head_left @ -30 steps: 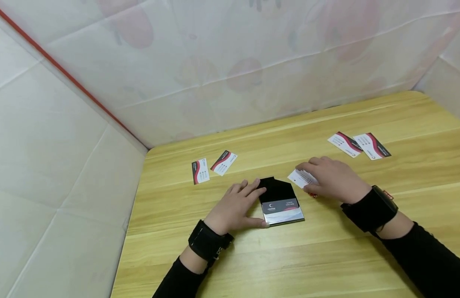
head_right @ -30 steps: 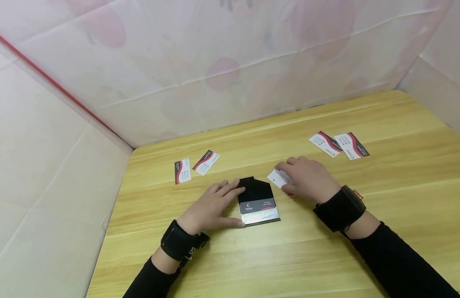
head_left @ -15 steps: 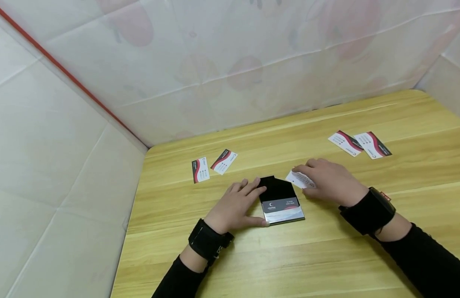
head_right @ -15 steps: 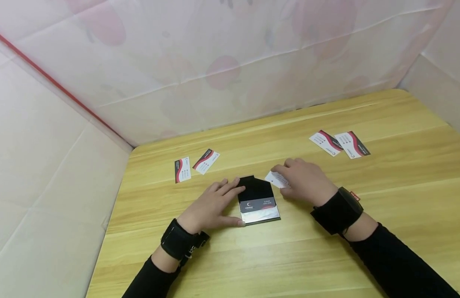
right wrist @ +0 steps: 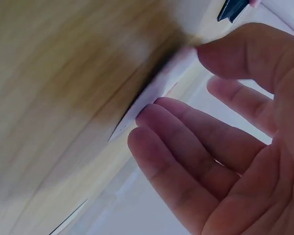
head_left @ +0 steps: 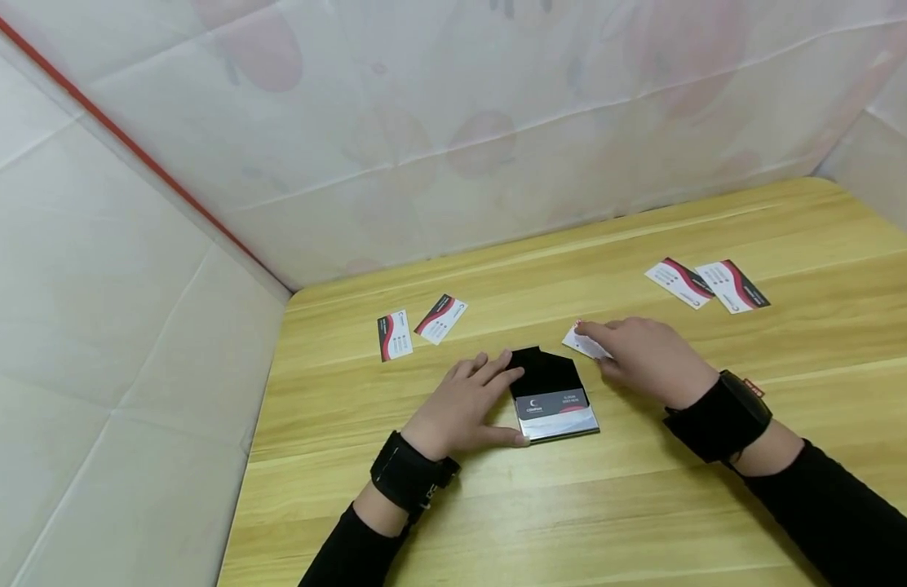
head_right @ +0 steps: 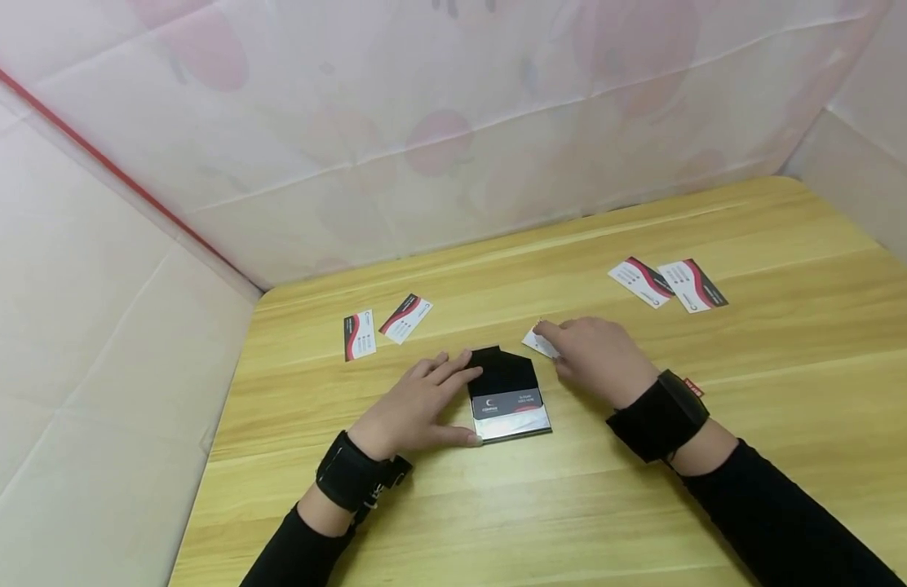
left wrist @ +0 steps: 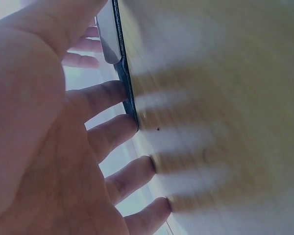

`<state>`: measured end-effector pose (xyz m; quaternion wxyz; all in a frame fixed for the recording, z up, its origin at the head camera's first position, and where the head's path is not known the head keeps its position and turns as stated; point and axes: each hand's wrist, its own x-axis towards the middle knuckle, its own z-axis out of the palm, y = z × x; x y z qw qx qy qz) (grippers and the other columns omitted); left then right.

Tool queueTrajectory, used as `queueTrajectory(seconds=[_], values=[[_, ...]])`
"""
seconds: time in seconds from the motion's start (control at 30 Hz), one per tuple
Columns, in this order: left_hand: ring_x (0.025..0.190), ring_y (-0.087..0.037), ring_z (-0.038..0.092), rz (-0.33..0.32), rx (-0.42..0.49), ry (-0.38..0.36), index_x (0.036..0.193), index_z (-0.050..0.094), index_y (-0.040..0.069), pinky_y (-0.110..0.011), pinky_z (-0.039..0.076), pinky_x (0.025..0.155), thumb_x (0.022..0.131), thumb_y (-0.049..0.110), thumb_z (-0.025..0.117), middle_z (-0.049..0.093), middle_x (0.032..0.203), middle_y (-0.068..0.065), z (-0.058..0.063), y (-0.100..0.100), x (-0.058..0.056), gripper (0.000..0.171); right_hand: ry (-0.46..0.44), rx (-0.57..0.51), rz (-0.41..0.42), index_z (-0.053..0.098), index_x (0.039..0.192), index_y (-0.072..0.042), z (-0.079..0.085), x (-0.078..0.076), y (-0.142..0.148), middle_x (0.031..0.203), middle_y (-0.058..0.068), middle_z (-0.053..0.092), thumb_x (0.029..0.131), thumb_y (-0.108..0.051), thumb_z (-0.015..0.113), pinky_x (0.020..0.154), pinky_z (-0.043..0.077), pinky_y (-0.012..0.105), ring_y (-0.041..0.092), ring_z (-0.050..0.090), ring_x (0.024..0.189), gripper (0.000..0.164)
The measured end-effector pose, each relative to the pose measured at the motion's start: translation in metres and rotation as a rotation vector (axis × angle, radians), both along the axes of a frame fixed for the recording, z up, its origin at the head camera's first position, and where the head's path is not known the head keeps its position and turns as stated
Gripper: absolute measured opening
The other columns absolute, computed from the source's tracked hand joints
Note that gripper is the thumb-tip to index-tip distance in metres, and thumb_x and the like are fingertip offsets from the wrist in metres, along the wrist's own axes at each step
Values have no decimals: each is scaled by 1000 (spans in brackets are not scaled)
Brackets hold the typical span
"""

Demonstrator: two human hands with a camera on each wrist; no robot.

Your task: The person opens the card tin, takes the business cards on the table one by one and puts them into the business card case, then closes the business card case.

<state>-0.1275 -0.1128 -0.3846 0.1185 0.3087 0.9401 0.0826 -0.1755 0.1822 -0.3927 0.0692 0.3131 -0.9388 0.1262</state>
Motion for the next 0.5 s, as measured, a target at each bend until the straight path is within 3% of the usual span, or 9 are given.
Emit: queueTrajectory(seconds=[0.1,0.23,0.5], values=[[151,-35,22,1,0,0,158,30,27,-51,21,121,84,71,62,19,167,0,0,0,0,92,-15,1,-13,57,135,-9,1,0,-1,57,-5,50,84,-5,67,48,39,30,11,41,51,51],[151,-35,22,1,-3,2,158,30,27,-51,20,122,84,71,62,18,167,0,1,0,0,93,-16,15,-30,46,145,-12,5,0,-2,54,-6,43,89,-3,66,46,37,28,11,39,48,60],[150,-37,24,-7,-1,8,158,31,26,-53,22,121,83,71,63,21,166,-1,2,1,1,93,-35,13,-48,44,147,-18,11,1,-1,67,1,60,87,4,67,46,39,27,12,45,52,68]])
